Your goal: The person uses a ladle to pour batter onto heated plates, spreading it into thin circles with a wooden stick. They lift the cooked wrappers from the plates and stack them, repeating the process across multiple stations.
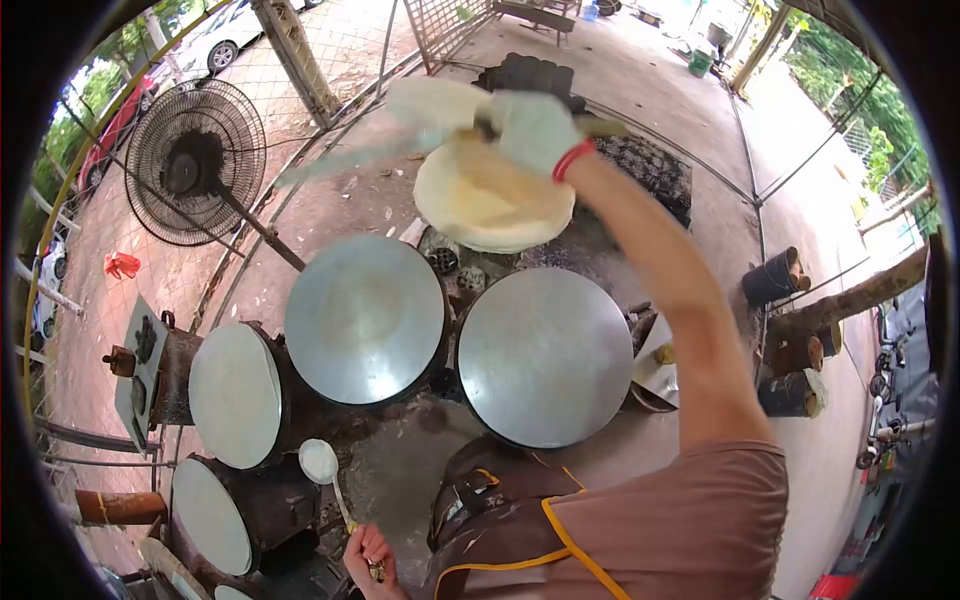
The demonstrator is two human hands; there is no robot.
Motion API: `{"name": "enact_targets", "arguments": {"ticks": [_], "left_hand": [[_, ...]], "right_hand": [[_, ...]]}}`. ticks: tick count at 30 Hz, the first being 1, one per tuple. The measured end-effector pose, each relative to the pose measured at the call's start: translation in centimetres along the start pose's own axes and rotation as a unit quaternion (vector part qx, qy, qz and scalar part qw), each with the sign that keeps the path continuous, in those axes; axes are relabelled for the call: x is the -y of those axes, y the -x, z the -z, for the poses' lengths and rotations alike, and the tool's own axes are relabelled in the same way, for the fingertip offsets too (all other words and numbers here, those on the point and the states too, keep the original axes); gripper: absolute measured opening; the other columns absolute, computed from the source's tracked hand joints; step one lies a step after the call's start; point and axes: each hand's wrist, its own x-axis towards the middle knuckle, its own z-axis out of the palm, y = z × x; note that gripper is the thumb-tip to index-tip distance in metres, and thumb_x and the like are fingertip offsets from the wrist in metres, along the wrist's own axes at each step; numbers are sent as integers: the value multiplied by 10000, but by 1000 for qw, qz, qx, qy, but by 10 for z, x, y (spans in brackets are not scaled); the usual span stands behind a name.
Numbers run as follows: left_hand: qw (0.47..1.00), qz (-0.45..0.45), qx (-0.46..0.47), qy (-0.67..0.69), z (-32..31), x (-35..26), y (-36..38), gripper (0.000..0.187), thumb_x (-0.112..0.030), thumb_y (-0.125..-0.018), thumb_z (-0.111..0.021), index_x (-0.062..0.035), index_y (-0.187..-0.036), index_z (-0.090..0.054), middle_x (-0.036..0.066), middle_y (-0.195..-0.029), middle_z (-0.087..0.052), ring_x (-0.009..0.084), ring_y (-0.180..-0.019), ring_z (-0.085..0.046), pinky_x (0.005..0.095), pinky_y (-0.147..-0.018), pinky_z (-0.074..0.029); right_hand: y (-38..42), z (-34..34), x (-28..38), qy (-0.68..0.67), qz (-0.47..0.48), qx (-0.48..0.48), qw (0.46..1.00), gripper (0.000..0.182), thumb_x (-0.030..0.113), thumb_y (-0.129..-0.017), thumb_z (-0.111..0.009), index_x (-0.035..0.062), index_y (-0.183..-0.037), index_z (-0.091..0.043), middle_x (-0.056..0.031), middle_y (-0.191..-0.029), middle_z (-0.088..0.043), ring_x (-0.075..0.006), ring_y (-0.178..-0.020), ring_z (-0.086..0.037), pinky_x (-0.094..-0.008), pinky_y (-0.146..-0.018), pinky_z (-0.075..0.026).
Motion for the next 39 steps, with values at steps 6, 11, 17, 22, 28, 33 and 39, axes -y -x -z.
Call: {"name": "enact_targets", "arguments": {"ticks": [6, 11, 17, 22, 28, 33, 39], "left_hand": [[991, 46, -66, 111, -1, 7, -7, 311, -151, -936, -445, -116, -645, -342, -6, -504, -310, 90, -361, -287, 221, -299, -223], [978, 77, -47, 188, 1, 15, 4, 293, -127, -933, -448, -98, -662, -341, 13, -519, -314, 115, -370, -294, 224, -309, -243], [963, -14, -110, 245, 14, 38, 26, 240, -109, -938, -411, -79, -710, -343, 17, -570, -328, 113, -391, -290, 222, -333, -259], [944, -122, -49, 304, 18, 58, 72, 162, -88, -929, -413, -74, -770, -387, -3, -587, -342, 63, -422, -319, 197, -331, -276], [877, -271, -83, 388, 57, 110, 161, 195, -224, -958, -407, -66, -865, -473, 7, -611, -385, 74, -418, -339, 205, -342, -294], [791, -392, -189, 429, 128, 214, 249, 199, -252, -955, -422, -68, -912, -484, 9, -649, -416, 80, -431, -371, 215, -360, -316], [685, -347, -429, 476, 227, 368, 365, 76, -141, -900, -488, -65, -905, -482, 24, -717, -491, 98, -473, -426, 226, -386, -327]], "right_hand": [[68, -206, -15, 37, -110, 82, 990, 163, 203, -834, -484, 126, -877, -620, -117, -861, -616, -285, -791, -631, -411, -647, -510], [96, -237, -14, 21, -139, 127, 982, 163, 195, -830, -492, 137, -869, -640, -111, -842, -630, -279, -812, -641, -389, -689, -515], [109, -234, -27, -72, -180, 196, 961, 258, 255, -822, -512, 96, -981, -638, -159, -976, -636, -329, -920, -612, -421, -808, -475], [103, -197, 39, -209, -128, 155, 957, 325, 264, -854, -524, 85, -1116, -593, -173, -1063, -617, -339, -1015, -573, -418, -877, -445], [138, -207, 247, -294, 116, 262, 912, 511, 184, -781, -608, 44, -1256, -484, -193, -1067, -619, -342, -973, -601, -379, -852, -460], [287, -201, 454, -402, 246, 478, 741, 542, 91, -757, -600, 79, -1284, -474, -109, -1091, -619, -178, -950, -598, -295, -850, -451], [523, -78, 660, -403, 313, 695, 506, 395, 121, -855, -549, 65, -1243, -500, -43, -894, -633, -92, -627, -583, -243, -541, -474]]}}
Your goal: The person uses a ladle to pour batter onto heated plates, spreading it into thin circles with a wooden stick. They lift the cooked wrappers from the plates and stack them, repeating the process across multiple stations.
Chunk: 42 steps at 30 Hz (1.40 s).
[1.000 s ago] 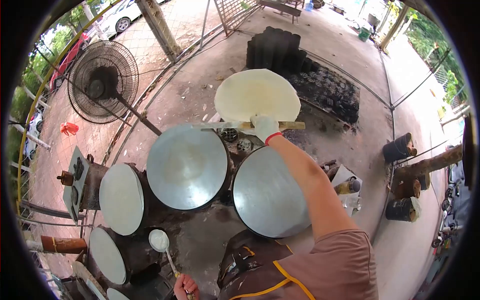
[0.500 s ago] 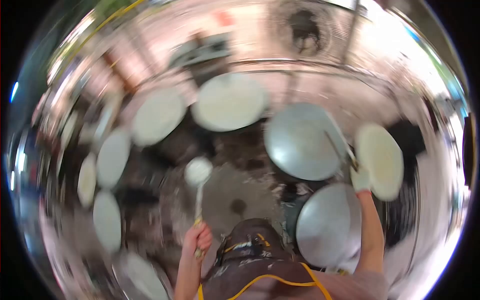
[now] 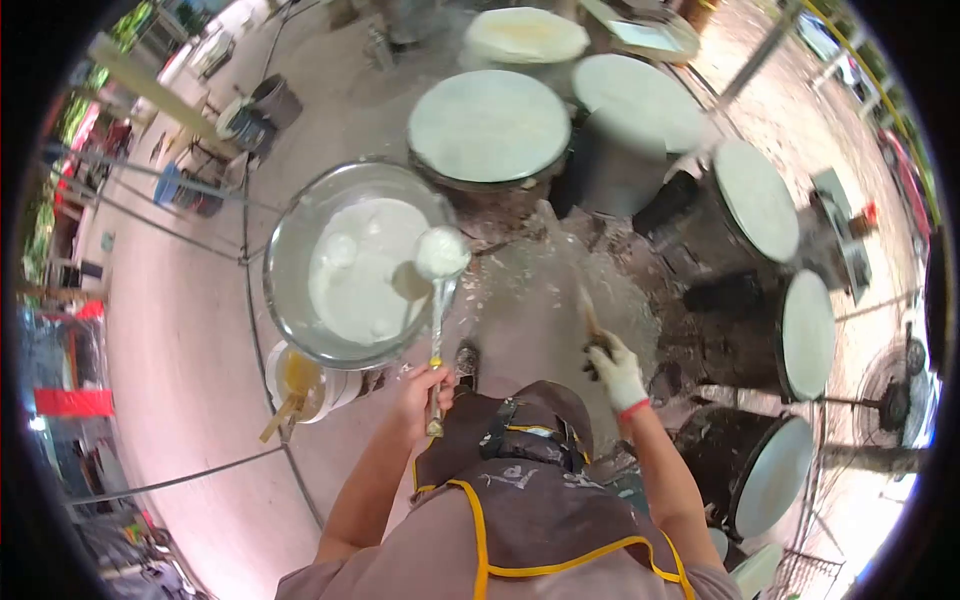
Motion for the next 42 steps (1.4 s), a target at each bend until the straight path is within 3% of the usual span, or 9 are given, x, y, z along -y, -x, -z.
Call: {"name": "enact_targets", "arguments": {"ticks": [5, 10, 14, 16, 21, 23, 28, 38, 42], "left_hand": [[985, 34, -165, -34, 157, -34, -49, 123, -136, -863, -496, -95, -758, -446, 4, -579, -448, 97, -422, -386, 246, -374, -306], [972, 32, -178, -148, 242, -54, -88, 136, -140, -845, -473, -61, -734, -473, 38, -505, -439, 143, -405, -443, 304, -383, -373], [815, -17, -276, -509, 273, -59, -141, 200, -151, -842, -467, 32, -899, -524, 159, -600, -537, 264, -505, -567, 388, -460, -443], [688, -77, -344, -635, 296, -45, -173, 309, -175, -858, -473, 65, -1037, -548, 247, -699, -599, 349, -623, -637, 424, -545, -484], [938, 67, -210, -267, 248, -37, -188, 182, -173, -885, -470, -2, -916, -525, 119, -602, -529, 233, -504, -549, 363, -452, -445], [985, 122, -119, -38, 236, -43, -178, 171, -193, -903, -463, -46, -818, -484, 57, -555, -461, 175, -439, -461, 316, -406, -392], [899, 187, 135, 372, 222, -66, -159, 353, -228, -935, -450, -141, -617, -323, -51, -494, -301, 49, -358, -255, 196, -343, -231], [965, -215, 124, 80, 143, -240, -45, 26, -156, -932, -468, -135, -941, -458, -33, -515, -305, 52, -339, -273, 225, -299, -255], [960, -258, 103, 26, 147, -264, -32, 20, -134, -932, -446, -121, -943, -436, -21, -526, -321, 62, -349, -296, 233, -299, -262]], "right_hand": [[-106, -180, 76, 380, 46, 224, 896, 363, 290, -881, -479, 105, -1187, -540, -179, -852, -648, -310, -743, -637, -412, -684, -498], [-191, -290, 80, 550, 94, 213, 802, 384, 358, -886, -451, 105, -1154, -560, -190, -943, -637, -365, -896, -607, -435, -755, -482], [-247, -336, 69, 586, 74, 258, 764, 403, 392, -875, -477, 31, -980, -622, -166, -867, -654, -343, -830, -634, -418, -738, -490], [-253, -349, 101, 482, -97, 381, 783, 446, 426, -847, -536, -4, -812, -649, -138, -691, -637, -265, -594, -623, -375, -562, -488], [-233, -337, 61, 447, -143, 300, 831, 583, 533, -779, -591, -33, -645, -627, -111, -566, -592, -213, -436, -554, -350, -414, -431], [-205, -331, 47, 321, -179, 335, 868, 427, 392, -834, -548, -18, -754, -639, -96, -559, -567, -176, -425, -524, -322, -382, -404], [-175, -325, 54, 69, -302, 309, 899, 312, 335, -887, -521, 62, -1016, -599, -3, -627, -506, -81, -393, -384, -245, -343, -302], [-132, -348, 228, -143, -106, 398, 900, 333, 302, -902, -528, 72, -1142, -504, 2, -627, -484, -54, -407, -368, -198, -351, -255], [-125, -332, 258, -149, -42, 400, 904, 355, 264, -887, -538, 52, -1170, -511, -14, -634, -511, -53, -402, -378, -201, -347, -268]]}}
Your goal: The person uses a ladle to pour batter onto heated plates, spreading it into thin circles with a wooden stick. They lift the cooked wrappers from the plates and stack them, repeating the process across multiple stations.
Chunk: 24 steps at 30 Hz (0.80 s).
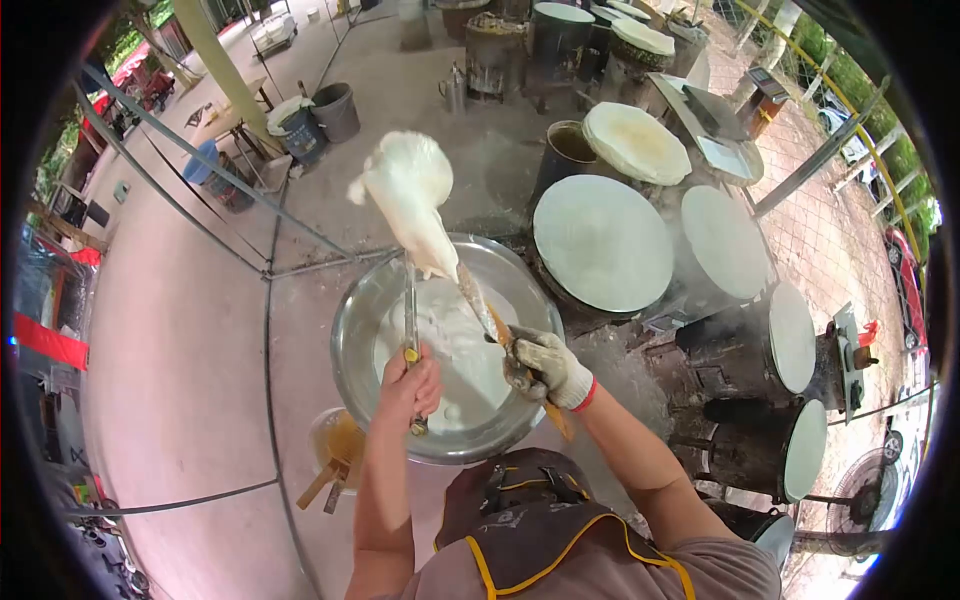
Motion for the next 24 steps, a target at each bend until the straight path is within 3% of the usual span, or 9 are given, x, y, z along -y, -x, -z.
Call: {"name": "enact_targets", "arguments": {"ticks": [3, 6, 9, 12, 15, 18, 21, 24], "left_hand": [[996, 58, -61, -35, -1, 0, 1, 86, -164, -930, -452, -122, -855, -443, -36, -508, -322, 51, -337, -283, 222, -290, -248], [984, 155, -74, 43, 20, 22, -13, 170, -156, -925, -456, -118, -768, -404, -42, -512, -326, 45, -351, -301, 215, -299, -258], [907, 306, -77, 277, 38, 45, -30, 213, -147, -917, -464, -125, -726, -373, -46, -515, -337, 39, -362, -311, 209, -307, -254], [941, 281, -30, 188, 33, 55, -17, 173, -129, -907, -470, -115, -748, -402, -42, -518, -343, 42, -365, -310, 210, -310, -246], [981, 190, -15, 32, 7, 34, 23, 118, -103, -892, -468, -110, -785, -420, -40, -520, -335, 49, -374, -313, 216, -321, -249], [982, 159, -78, -68, -5, 32, 38, 106, -54, -846, -495, -120, -834, -413, -19, -535, -351, 78, -364, -325, 238, -322, -262], [971, 196, -96, -101, -13, 39, 18, 114, -52, -841, -496, -123, -845, -406, -16, -551, -351, 76, -372, -325, 238, -324, -254], [954, 278, -47, -99, -39, 50, 4, 108, -70, -865, -486, -113, -798, -414, -31, -567, -357, 46, -387, -321, 208, -331, -256]], "right_hand": [[1, 12, -14, 49, -24, -114, 992, 389, 278, -885, -545, 48, -1197, -515, -15, -608, -519, -58, -394, -381, -208, -355, -284], [2, 29, -43, 123, -38, -205, 970, 424, 271, -890, -524, 46, -1249, -506, -11, -578, -512, -74, -381, -386, -225, -354, -296], [9, 43, -62, 158, -68, -227, 959, 418, 252, -887, -512, 19, -1234, -521, -2, -599, -510, -79, -413, -408, -236, -365, -318], [27, 45, -70, 148, -48, -242, 958, 431, 258, -887, -513, 8, -1239, -512, 10, -624, -504, -73, -448, -425, -233, -373, -327], [57, 42, -69, 129, 1, -250, 960, 426, 254, -899, -506, 2, -1243, -503, 21, -639, -497, -58, -468, -427, -215, -382, -326], [69, 40, -65, 103, 40, -248, 962, 430, 260, -905, -506, 5, -1251, -499, 22, -628, -498, -50, -469, -421, -207, -385, -327], [78, 45, -68, 118, 44, -270, 955, 418, 259, -907, -502, 20, -1250, -506, 21, -619, -497, -54, -464, -420, -213, -384, -331], [93, 54, -79, 103, 41, -317, 942, 398, 256, -908, -495, 60, -1254, -515, 13, -616, -498, -56, -461, -419, -218, -384, -336]]}}
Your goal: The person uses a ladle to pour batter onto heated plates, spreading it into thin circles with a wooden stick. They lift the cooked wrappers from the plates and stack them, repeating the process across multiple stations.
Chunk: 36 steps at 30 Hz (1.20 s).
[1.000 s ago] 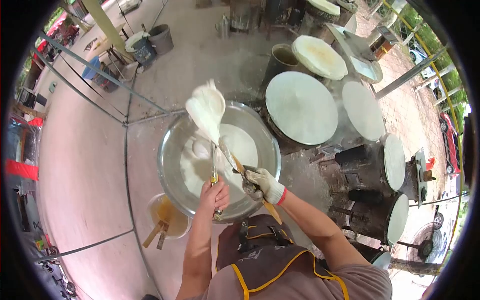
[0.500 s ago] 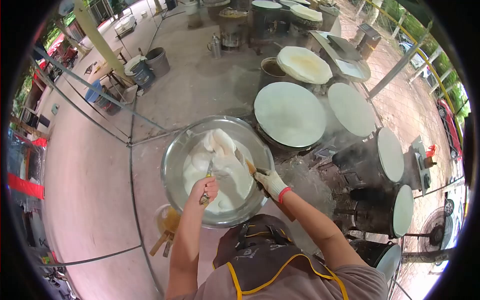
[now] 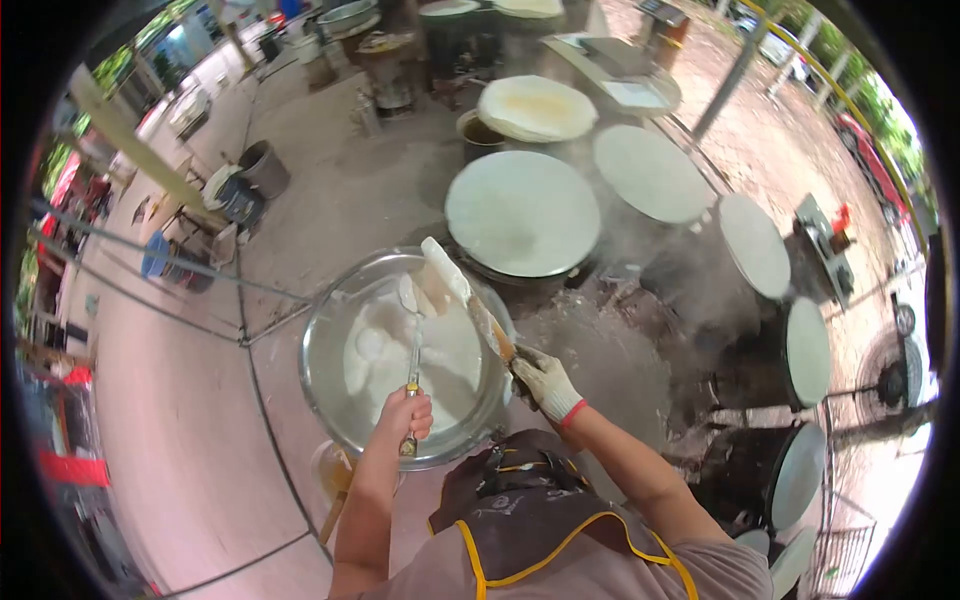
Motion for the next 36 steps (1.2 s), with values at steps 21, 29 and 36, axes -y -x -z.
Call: {"name": "enact_targets", "arguments": {"ticks": [21, 29, 36], "left_hand": [[760, 380, 375, -371, -377, 341, 41, 121, -30, -853, -502, -113, -791, -438, -37, -543, -344, 49, -393, -317, 202, -323, -268], [479, 332, 598, -550, -493, 476, 176, 138, -25, -846, -501, -115, -891, -407, -26, -522, -338, 51, -341, -298, 208, -295, -240], [334, 180, 721, -579, -510, 627, 206, 126, -56, -847, -498, -81, -868, -377, -11, -554, -392, 74, -357, -369, 239, -313, -294]], "right_hand": [[536, 139, -327, 97, -211, -403, 885, 424, 361, -890, -417, 228, -1289, -470, -193, -1066, -604, -371, -947, -582, -432, -837, -453], [569, 136, -357, -150, -117, -717, 671, 440, 324, -883, -490, 186, -1299, -463, -177, -1071, -613, -324, -966, -601, -380, -847, -456], [598, 167, -399, -553, 153, -807, 142, 380, 216, -922, -501, 180, -1301, -490, 43, -652, -475, -46, -454, -386, -203, -370, -308]]}}
